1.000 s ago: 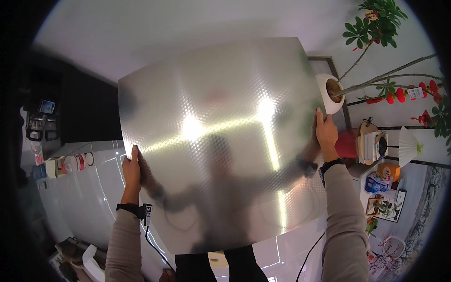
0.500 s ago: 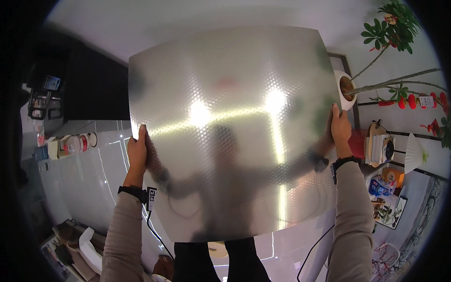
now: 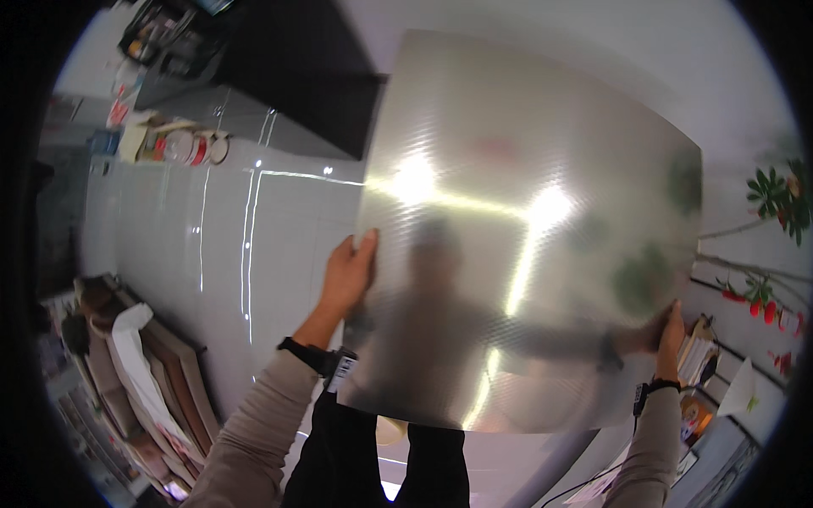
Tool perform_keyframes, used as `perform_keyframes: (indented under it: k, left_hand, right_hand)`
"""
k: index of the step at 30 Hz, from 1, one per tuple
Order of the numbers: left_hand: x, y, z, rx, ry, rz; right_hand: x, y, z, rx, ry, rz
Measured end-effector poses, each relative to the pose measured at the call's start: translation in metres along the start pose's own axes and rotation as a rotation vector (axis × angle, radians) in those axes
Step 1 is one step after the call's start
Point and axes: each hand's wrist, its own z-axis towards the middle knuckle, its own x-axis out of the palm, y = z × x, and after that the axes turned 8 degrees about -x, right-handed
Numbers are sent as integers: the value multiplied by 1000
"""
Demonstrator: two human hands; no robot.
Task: The person wipes a metal table frame with a cloth, then attaches a frosted glass tabletop to the frame. They place the assembled table upright and later unfold a large printed artwork on the sofa.
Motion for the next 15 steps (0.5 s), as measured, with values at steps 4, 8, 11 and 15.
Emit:
perform_keyframes:
  k: [4,8,11,15]
  left_hand:
    - [7,8,4,155,-100,-89]
    - [-10,6,17,174,-89,-93]
    - [-18,4,22,114,-59,-104]
    - [-14,0,20,176,-114,-32]
  right_hand:
    - [5,3,3,63,-107,124]
    - [13,9,0,111,-83,142]
    - [14,9,2,9,-55,5]
    - [11,-4,16,-203,-36,-264]
